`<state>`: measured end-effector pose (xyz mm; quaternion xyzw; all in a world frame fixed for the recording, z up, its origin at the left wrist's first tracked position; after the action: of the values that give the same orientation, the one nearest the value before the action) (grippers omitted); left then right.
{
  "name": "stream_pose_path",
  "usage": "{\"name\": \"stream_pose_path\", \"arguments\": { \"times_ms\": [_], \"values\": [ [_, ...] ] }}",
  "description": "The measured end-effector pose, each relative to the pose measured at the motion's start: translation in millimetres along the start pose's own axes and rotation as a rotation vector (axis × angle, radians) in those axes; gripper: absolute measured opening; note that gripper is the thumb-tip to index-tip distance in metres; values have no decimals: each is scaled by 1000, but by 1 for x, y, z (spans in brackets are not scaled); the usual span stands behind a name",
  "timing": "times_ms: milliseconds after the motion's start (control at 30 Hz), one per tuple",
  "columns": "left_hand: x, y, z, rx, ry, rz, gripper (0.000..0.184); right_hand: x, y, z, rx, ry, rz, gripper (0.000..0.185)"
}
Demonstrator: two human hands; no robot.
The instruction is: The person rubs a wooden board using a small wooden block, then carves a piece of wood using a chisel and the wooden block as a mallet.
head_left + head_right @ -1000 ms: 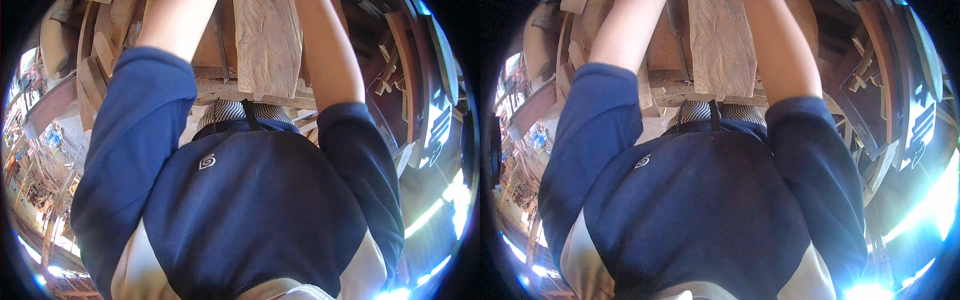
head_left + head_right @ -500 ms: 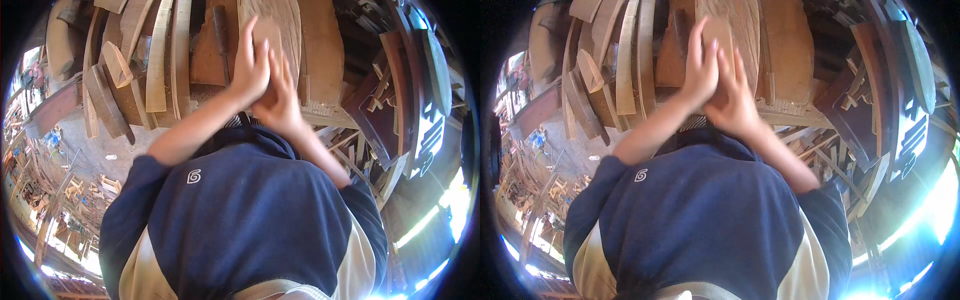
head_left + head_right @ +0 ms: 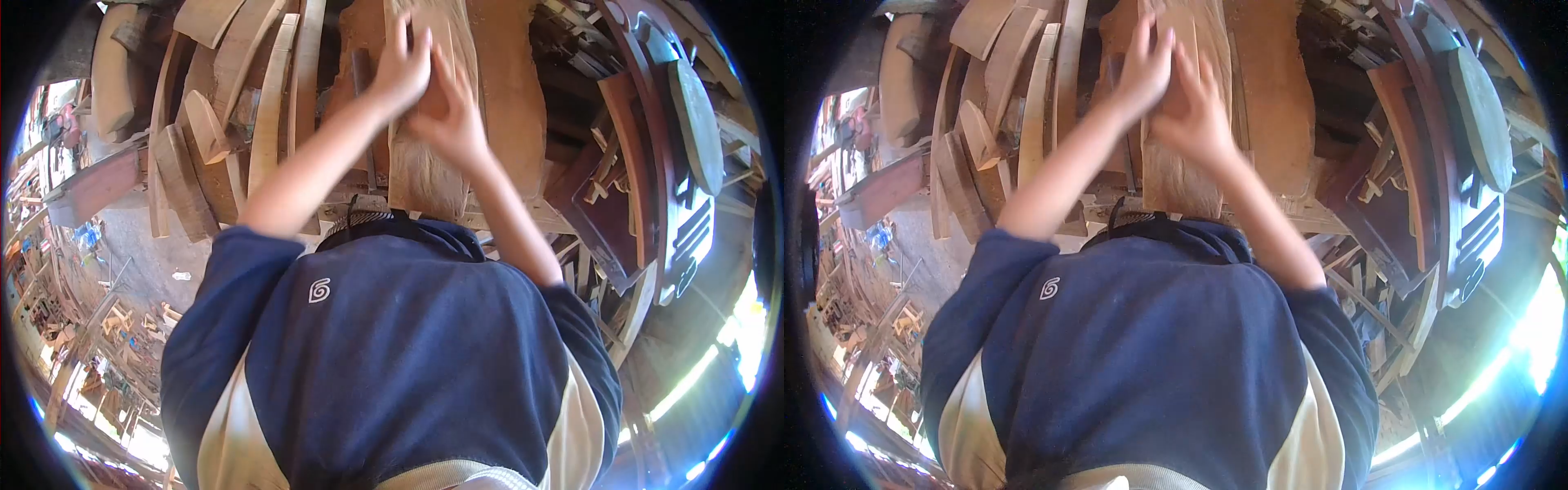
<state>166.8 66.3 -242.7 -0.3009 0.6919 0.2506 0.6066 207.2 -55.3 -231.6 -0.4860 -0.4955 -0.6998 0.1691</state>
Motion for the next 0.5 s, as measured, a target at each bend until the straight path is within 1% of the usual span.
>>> {"name": "stream_pose_path", "arguments": {
  "times_ms": [33, 67, 100, 133, 200, 233, 267, 333, 400, 433, 467, 500],
  "values": [
    [15, 1, -28, 8, -109, 22, 47, 8, -1, -30, 31, 67, -73, 93],
    [14, 0, -58, 26, -141, -1, 48, 16, -4, -61, 30, 67, -68, 94],
    [7, -1, -87, 2, -124, -25, 48, 22, -6, -85, 82, 45, -35, 95],
    [11, 0, -106, -29, -144, 34, 49, 24, -10, -104, 106, -2, 64, 95],
    [8, -4, -121, -92, -51, -70, 50, 31, -10, -111, 125, -99, 188, 95],
    [10, -5, -115, -109, -60, -2, 49, 32, -7, -104, 119, -37, 103, 94],
    [10, -5, -104, -117, -51, -2, 49, 26, -8, -92, 130, -41, 105, 94],
    [5, -4, -59, -98, -118, 8, 47, 12, -12, -50, 39, 122, -91, 91],
    [4, 2, 11, -70, -171, 129, 47, 4, -6, 18, -2, 138, -138, 89],
    [13, 6, 57, -112, -108, 189, 50, -6, -7, 55, 35, 30, 91, 88],
    [10, 9, 97, -130, -100, 238, 50, -12, -7, 90, 71, -80, 318, 87],
    [7, 12, 133, -135, -67, 283, 50, -7, 0, 120, 86, -128, 318, 87]
  ]
}}
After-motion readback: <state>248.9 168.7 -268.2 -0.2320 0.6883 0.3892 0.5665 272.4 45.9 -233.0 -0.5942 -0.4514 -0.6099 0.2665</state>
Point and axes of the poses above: each hand's wrist, its own z-axis towards the middle knuckle, its own y-axis out of the back of the hand, x = y × z, the point moved 4 cm from there along z, towards the middle knuckle, and after that the axes turned 5 degrees about -z, right-handed, at the moved point
